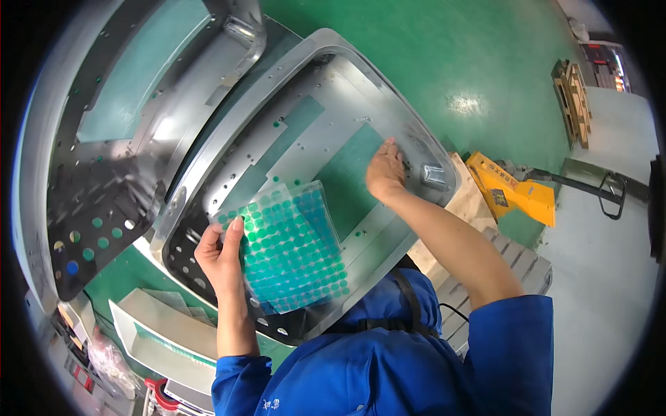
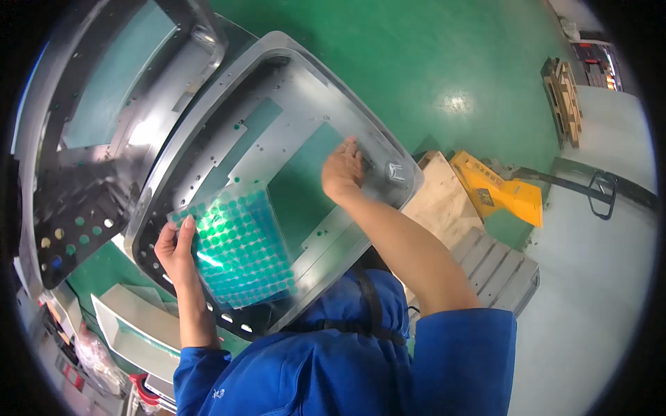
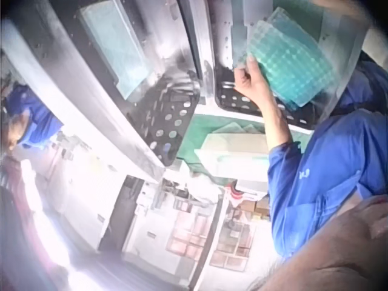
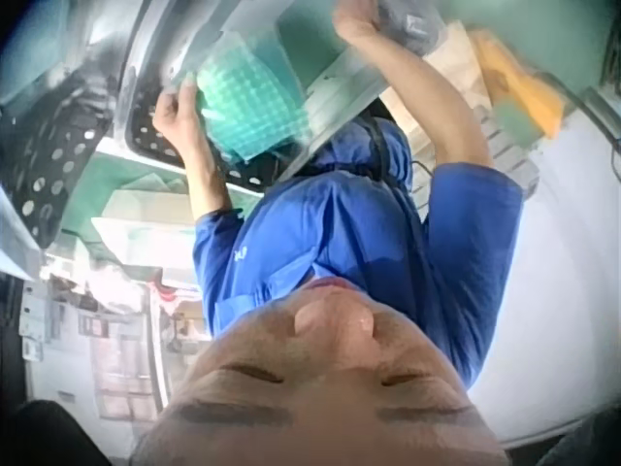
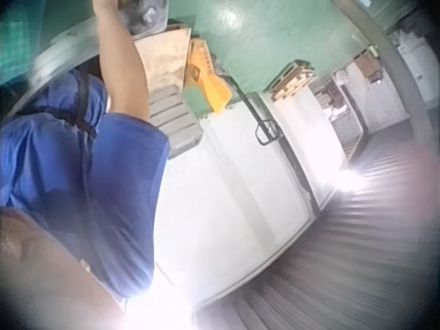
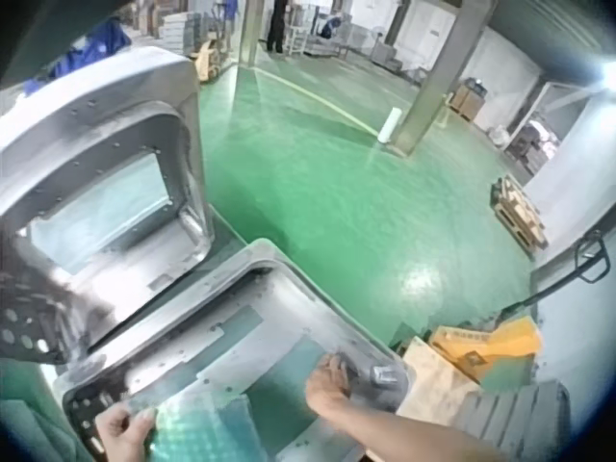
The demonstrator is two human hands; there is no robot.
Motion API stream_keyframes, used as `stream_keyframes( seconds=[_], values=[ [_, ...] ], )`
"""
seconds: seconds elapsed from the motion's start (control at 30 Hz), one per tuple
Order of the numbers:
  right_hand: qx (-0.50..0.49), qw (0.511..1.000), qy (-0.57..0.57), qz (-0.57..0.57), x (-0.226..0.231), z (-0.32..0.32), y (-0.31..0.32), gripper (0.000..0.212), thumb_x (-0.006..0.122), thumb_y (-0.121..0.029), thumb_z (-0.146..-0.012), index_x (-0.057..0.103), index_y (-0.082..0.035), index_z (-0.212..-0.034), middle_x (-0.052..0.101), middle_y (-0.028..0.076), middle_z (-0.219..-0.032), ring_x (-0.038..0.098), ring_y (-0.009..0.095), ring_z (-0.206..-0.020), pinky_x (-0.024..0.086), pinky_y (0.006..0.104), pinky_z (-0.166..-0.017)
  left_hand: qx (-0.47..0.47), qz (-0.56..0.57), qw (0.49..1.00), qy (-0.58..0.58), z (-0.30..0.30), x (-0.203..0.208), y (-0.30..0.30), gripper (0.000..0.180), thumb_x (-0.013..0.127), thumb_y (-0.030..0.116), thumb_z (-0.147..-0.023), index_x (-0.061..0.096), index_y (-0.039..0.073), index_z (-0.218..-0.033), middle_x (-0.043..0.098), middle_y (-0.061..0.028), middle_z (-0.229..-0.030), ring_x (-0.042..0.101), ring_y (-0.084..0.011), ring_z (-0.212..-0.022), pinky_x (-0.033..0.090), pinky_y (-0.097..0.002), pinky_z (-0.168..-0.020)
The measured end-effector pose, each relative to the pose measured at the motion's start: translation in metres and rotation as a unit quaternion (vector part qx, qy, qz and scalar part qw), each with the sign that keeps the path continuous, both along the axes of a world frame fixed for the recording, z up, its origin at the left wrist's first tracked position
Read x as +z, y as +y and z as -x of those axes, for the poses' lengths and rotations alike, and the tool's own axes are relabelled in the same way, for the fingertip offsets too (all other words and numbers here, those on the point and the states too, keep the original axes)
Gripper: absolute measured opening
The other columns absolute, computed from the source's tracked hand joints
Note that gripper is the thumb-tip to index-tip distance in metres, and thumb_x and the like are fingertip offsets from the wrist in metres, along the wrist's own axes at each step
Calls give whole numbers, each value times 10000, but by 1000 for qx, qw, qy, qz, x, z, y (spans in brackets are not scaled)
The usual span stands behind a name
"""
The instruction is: Manually applying small green adhesive dots or stickers to the interior of metal enclosures.
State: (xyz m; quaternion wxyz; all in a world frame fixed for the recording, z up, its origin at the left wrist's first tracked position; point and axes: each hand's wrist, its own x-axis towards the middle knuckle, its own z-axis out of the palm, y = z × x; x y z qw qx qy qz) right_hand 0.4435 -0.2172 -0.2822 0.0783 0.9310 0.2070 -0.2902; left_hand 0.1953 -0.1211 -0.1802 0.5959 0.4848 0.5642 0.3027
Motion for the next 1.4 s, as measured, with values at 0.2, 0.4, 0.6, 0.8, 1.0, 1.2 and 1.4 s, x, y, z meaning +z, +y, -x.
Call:
stream_keyframes(
  seconds=[0.2, 0.4, 0.6, 0.8, 1.0, 1.2, 1.4],
  values=[
    [146, 988, 33, 43, 27, 14, -15, 580, 475, -205, -797, 218, 86, -1227, 342, 196, -1218, 392, 297, -1084, 352, 353, -905, 132, -100, 984, -57, 44, 35, -8, 39, 622, 57, -756, 602, 24, -755, 563, 25, -677, 459, -17, -598, 338, -142, -556],
    [545, 804, 239, 22, 135, 63, -78, 706, 302, -627, -779, 570, 0, -961, 560, 192, -925, 514, 332, -918, 410, 414, -782, 302, -191, 932, -54, 128, 79, -49, 68, 565, 107, -804, 565, 48, -769, 569, 9, -734, 493, -38, -639, 385, -164, -619],
    [584, 759, 262, -119, 205, 63, -69, 533, 412, -548, -784, 605, -53, -732, 590, 170, -756, 565, 333, -765, 437, 421, -686, 399, -186, 893, -91, 209, 67, -118, 130, 529, 170, -834, 539, 48, -789, 549, 4, -719, 508, -58, -675, 409, -182, -648],
    [603, 710, 304, -198, 323, 59, 64, 363, 493, -391, -801, 606, -46, -810, 600, 159, -743, 572, 329, -752, 447, 389, -697, 371, -239, 869, -226, 204, 44, -139, 344, 419, 264, -881, 466, 1, -1098, 540, -84, -1018, 534, -167, -896, 423, -285, -805],
    [333, 628, 340, -615, 328, -103, 100, 406, 420, -349, -867, 495, -17, -1088, 560, 102, -1041, 533, 203, -955, 377, 334, -868, 305, -257, 820, -411, 146, 44, -27, 358, 427, 262, -875, 450, 23, -1141, 529, -83, -1062, 520, -213, -954, 411, -315, -841],
    [-133, 632, 488, -588, 114, -157, 69, 503, 273, -395, -890, 359, -50, -1246, 392, 85, -1258, 367, 215, -1152, 268, 336, -972, 265, -167, 813, -491, 109, 21, 18, 356, 454, 305, -862, 465, 64, -1123, 512, -57, -1094, 482, -183, -1003, 383, -319, -873],
    [-102, 648, 615, -437, 122, -147, 77, 554, 227, -466, -881, 313, -92, -1281, 373, 78, -1273, 342, 213, -1167, 276, 350, -964, 305, -227, 881, -281, 139, 37, -64, 363, 471, 340, -854, 497, 57, -1080, 539, -57, -1052, 489, -188, -980, 358, -317, -888]
  ],
)
